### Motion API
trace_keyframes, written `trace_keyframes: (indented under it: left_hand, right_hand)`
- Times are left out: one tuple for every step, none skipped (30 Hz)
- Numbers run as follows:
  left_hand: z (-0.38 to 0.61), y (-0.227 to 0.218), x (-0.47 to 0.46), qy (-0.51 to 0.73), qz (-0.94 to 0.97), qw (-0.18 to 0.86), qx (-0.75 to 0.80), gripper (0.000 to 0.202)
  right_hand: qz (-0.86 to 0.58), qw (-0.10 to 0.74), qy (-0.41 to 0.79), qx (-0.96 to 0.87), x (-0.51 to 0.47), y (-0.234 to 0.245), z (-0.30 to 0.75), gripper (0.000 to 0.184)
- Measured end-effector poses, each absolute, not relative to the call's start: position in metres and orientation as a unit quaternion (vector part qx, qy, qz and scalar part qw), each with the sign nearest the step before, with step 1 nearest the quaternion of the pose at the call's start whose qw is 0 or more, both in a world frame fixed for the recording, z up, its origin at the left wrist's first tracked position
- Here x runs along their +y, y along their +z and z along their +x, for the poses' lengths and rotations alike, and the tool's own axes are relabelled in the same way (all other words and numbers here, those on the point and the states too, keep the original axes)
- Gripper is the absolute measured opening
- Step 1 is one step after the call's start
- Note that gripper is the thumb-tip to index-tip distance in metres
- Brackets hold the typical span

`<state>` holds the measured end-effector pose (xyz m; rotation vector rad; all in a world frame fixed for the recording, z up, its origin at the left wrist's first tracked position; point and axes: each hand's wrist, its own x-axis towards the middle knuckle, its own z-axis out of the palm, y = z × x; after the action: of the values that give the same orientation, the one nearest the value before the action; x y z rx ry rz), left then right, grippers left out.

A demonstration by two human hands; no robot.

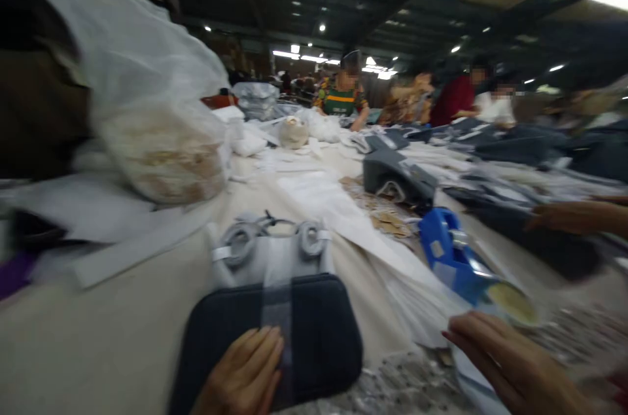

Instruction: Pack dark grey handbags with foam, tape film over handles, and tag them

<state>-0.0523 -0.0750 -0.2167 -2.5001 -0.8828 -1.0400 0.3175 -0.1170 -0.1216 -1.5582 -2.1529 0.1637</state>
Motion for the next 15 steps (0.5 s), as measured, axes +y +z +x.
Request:
trace_keyframes:
  left_hand:
    - [-0.054,-0.214,-0.078,-0.343,-0.872,0.144,-0.319,0.025]
    - [-0.054,-0.212,-0.08,-0.326,-0.875,0.146,-0.327,0.026]
    - [-0.054,-0.21,-0.081,-0.314,-0.876,0.143,-0.337,0.027]
    - [-0.053,-0.209,-0.083,-0.307,-0.876,0.14,-0.345,0.028]
    - [-0.052,-0.209,-0.084,-0.302,-0.876,0.135,-0.352,0.029]
    - [-0.051,-0.209,-0.086,-0.299,-0.875,0.128,-0.358,0.03]
    - [-0.05,-0.21,-0.087,-0.298,-0.875,0.121,-0.362,0.03]
    - [-0.049,-0.212,-0.088,-0.3,-0.874,0.113,-0.366,0.03]
    - [-0.049,-0.214,-0.089,-0.307,-0.871,0.106,-0.369,0.03]
    - [-0.049,-0.216,-0.09,-0.316,-0.868,0.1,-0.371,0.03]
    - [-0.049,-0.219,-0.09,-0.323,-0.865,0.094,-0.372,0.029]
    - [-0.049,-0.222,-0.09,-0.33,-0.863,0.09,-0.372,0.029]
    - [-0.05,-0.224,-0.09,-0.334,-0.862,0.089,-0.371,0.029]
    - [-0.05,-0.226,-0.09,-0.334,-0.863,0.089,-0.369,0.028]
    - [-0.051,-0.228,-0.089,-0.331,-0.865,0.091,-0.367,0.027]
  right_hand:
    - [-0.496,0.203,0.079,-0.841,-0.11,-0.11,0.298,0.013]
    - [-0.449,0.185,0.091,-0.87,-0.101,-0.099,0.276,0.017]
    - [-0.4,0.155,0.107,-0.897,-0.093,-0.089,0.255,0.02]
    - [-0.356,0.116,0.128,-0.918,-0.085,-0.081,0.233,0.02]
    - [-0.319,0.082,0.144,-0.933,-0.076,-0.074,0.212,0.02]
    - [-0.298,0.042,0.161,-0.94,-0.067,-0.071,0.192,0.02]
    - [-0.279,0.011,0.171,-0.945,-0.057,-0.071,0.175,0.02]
    - [-0.267,-0.018,0.173,-0.948,-0.047,-0.074,0.161,0.019]
    - [-0.258,-0.044,0.168,-0.95,-0.036,-0.078,0.149,0.018]
    - [-0.248,-0.066,0.155,-0.954,-0.025,-0.083,0.139,0.017]
    - [-0.238,-0.089,0.141,-0.957,-0.015,-0.088,0.132,0.015]
    - [-0.227,-0.11,0.127,-0.959,-0.006,-0.093,0.125,0.013]
    - [-0.217,-0.129,0.113,-0.961,0.001,-0.096,0.119,0.013]
    - [-0.209,-0.147,0.103,-0.961,0.008,-0.099,0.113,0.012]
    - [-0.202,-0.162,0.095,-0.961,0.013,-0.1,0.108,0.012]
